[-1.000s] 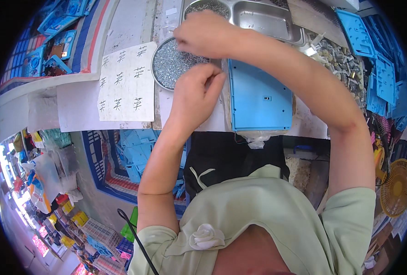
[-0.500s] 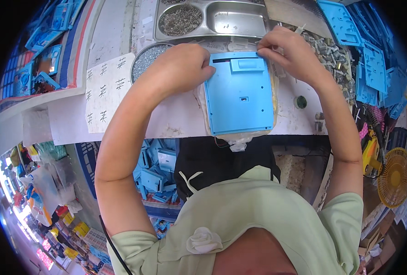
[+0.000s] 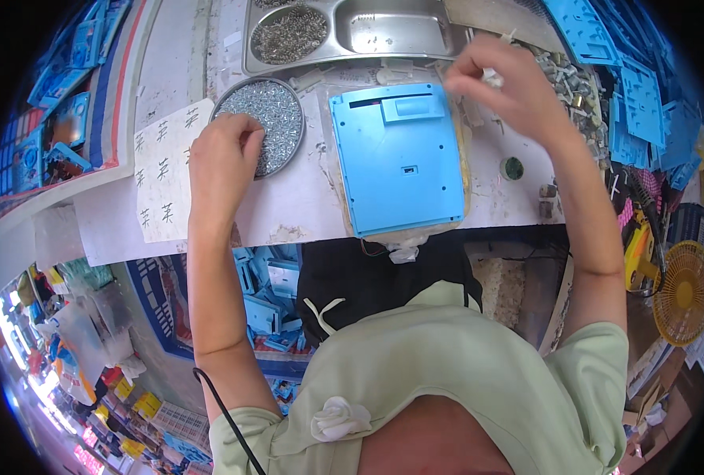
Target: Soldering components and assembling plastic housings for electronic devices.
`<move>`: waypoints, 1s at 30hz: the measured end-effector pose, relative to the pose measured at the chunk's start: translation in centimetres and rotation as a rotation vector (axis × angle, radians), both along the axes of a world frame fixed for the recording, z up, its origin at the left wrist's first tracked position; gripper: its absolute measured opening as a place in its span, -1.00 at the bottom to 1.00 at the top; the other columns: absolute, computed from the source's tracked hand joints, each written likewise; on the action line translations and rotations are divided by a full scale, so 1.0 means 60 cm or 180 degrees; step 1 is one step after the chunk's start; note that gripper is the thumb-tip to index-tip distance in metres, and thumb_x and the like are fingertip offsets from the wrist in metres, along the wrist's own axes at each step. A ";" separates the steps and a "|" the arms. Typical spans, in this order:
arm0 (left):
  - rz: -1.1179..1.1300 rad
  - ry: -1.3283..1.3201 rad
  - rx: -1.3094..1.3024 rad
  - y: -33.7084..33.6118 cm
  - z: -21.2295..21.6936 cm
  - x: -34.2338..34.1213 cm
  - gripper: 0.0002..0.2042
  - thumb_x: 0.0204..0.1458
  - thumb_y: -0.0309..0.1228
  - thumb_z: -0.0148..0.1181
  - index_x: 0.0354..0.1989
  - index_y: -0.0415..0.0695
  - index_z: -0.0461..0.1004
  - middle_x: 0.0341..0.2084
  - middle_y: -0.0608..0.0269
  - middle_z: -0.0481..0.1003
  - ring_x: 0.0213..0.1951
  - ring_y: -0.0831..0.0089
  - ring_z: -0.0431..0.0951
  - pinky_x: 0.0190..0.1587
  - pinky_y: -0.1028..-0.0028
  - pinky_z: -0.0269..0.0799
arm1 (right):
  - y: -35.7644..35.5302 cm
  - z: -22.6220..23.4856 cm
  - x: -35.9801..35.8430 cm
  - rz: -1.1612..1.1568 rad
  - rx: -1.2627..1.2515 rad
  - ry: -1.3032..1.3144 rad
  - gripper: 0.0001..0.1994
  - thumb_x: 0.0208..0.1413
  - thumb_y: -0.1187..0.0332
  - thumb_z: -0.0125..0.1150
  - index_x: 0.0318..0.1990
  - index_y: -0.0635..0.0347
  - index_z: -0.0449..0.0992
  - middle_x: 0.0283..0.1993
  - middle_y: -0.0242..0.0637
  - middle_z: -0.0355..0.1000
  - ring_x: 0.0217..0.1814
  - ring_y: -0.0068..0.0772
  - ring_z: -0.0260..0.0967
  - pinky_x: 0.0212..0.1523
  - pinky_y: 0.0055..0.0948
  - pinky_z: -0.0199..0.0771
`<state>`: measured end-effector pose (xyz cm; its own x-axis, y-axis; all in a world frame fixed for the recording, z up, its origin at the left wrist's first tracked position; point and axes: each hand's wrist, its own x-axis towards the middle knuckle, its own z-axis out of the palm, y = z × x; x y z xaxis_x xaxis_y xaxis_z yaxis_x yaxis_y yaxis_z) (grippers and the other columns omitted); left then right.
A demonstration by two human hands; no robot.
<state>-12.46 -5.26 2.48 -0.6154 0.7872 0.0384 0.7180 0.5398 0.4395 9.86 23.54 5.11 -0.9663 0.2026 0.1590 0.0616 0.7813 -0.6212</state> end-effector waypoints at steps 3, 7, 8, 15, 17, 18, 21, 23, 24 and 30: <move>0.0281 -0.0035 0.0202 -0.008 -0.012 0.000 -0.88 0.07 -0.41 0.26 -0.33 -0.21 0.57 -0.39 0.05 0.56 -0.32 0.11 0.57 -0.22 0.23 0.45 | -0.045 -0.029 0.049 0.0262 -0.0005 0.0680 -0.92 0.00 0.37 0.40 -0.38 0.15 0.65 -0.39 -0.27 0.49 -0.33 -0.24 0.41 -0.27 -0.33 0.43; 0.0310 0.0395 0.0459 0.001 -0.026 0.008 -0.87 0.11 -0.41 0.23 -0.31 -0.24 0.55 -0.40 0.05 0.55 -0.32 0.10 0.57 -0.23 0.22 0.44 | -0.091 -0.073 0.066 0.0007 0.0343 0.1285 -0.86 -0.13 0.43 0.49 -0.42 0.16 0.61 -0.45 -0.34 0.46 -0.36 -0.27 0.36 -0.34 -0.37 0.40; 0.0202 0.0248 0.0631 0.005 -0.021 0.018 -0.87 0.10 -0.41 0.24 -0.32 -0.23 0.55 -0.40 0.05 0.55 -0.32 0.10 0.57 -0.24 0.22 0.44 | -0.093 -0.076 0.064 0.0002 0.0469 0.1379 -0.86 -0.14 0.43 0.49 -0.42 0.16 0.61 -0.44 -0.35 0.46 -0.36 -0.27 0.36 -0.34 -0.37 0.40; -0.1603 -0.0230 0.1356 0.088 0.013 0.216 -0.88 0.00 -0.43 0.32 -0.40 -0.12 0.48 -0.45 0.24 0.45 -0.37 0.21 0.46 -0.22 0.26 0.28 | -0.075 -0.079 0.063 0.0345 0.0589 0.1507 -0.79 -0.15 0.43 0.50 -0.30 0.16 0.64 -0.44 -0.37 0.45 -0.36 -0.29 0.37 -0.36 -0.38 0.40; -0.1735 -0.0018 0.1341 0.103 0.002 0.244 -0.84 -0.03 -0.41 0.35 -0.43 -0.08 0.43 -0.47 0.27 0.39 -0.37 0.23 0.42 -0.22 0.25 0.23 | -0.070 -0.078 0.070 0.0402 0.0491 0.1443 -0.77 -0.15 0.43 0.50 -0.26 0.16 0.66 -0.44 -0.36 0.46 -0.36 -0.29 0.38 -0.36 -0.38 0.40; -0.1770 0.0128 0.1292 0.108 -0.004 0.250 -0.82 -0.04 -0.40 0.35 -0.42 -0.08 0.42 -0.48 0.27 0.37 -0.37 0.23 0.41 -0.22 0.25 0.22 | -0.068 -0.078 0.073 0.0376 0.0439 0.1405 -0.76 -0.14 0.44 0.50 -0.24 0.16 0.66 -0.44 -0.35 0.46 -0.36 -0.28 0.38 -0.36 -0.38 0.40; -0.1886 0.0407 0.1185 0.112 -0.008 0.254 -0.80 -0.05 -0.39 0.36 -0.43 -0.07 0.39 -0.49 0.27 0.33 -0.37 0.25 0.39 -0.21 0.25 0.21 | -0.063 -0.079 0.087 0.0241 0.0305 0.1319 -0.76 -0.13 0.45 0.49 -0.23 0.16 0.66 -0.42 -0.33 0.47 -0.37 -0.27 0.38 -0.37 -0.38 0.40; -0.1868 0.0449 0.1164 0.109 -0.009 0.254 -0.79 -0.06 -0.39 0.36 -0.43 -0.07 0.38 -0.49 0.26 0.32 -0.37 0.25 0.38 -0.21 0.25 0.22 | -0.063 -0.079 0.090 0.0178 0.0238 0.1284 -0.77 -0.12 0.45 0.49 -0.24 0.16 0.66 -0.42 -0.32 0.48 -0.37 -0.27 0.38 -0.37 -0.38 0.40; -0.1814 0.0420 0.1175 0.107 -0.010 0.255 -0.79 -0.06 -0.39 0.36 -0.43 -0.07 0.38 -0.49 0.26 0.32 -0.37 0.24 0.38 -0.21 0.24 0.22 | -0.063 -0.079 0.090 0.0165 0.0213 0.1267 -0.78 -0.12 0.46 0.49 -0.24 0.16 0.66 -0.41 -0.32 0.48 -0.38 -0.27 0.38 -0.37 -0.37 0.40; -0.1651 0.0349 0.1081 0.111 -0.009 0.257 -0.79 -0.06 -0.39 0.35 -0.41 -0.07 0.38 -0.48 0.25 0.32 -0.36 0.23 0.39 -0.21 0.24 0.23 | -0.059 -0.066 0.081 0.0161 0.0300 0.1260 -0.80 -0.10 0.48 0.47 -0.26 0.17 0.65 -0.40 -0.31 0.50 -0.38 -0.28 0.41 -0.38 -0.38 0.40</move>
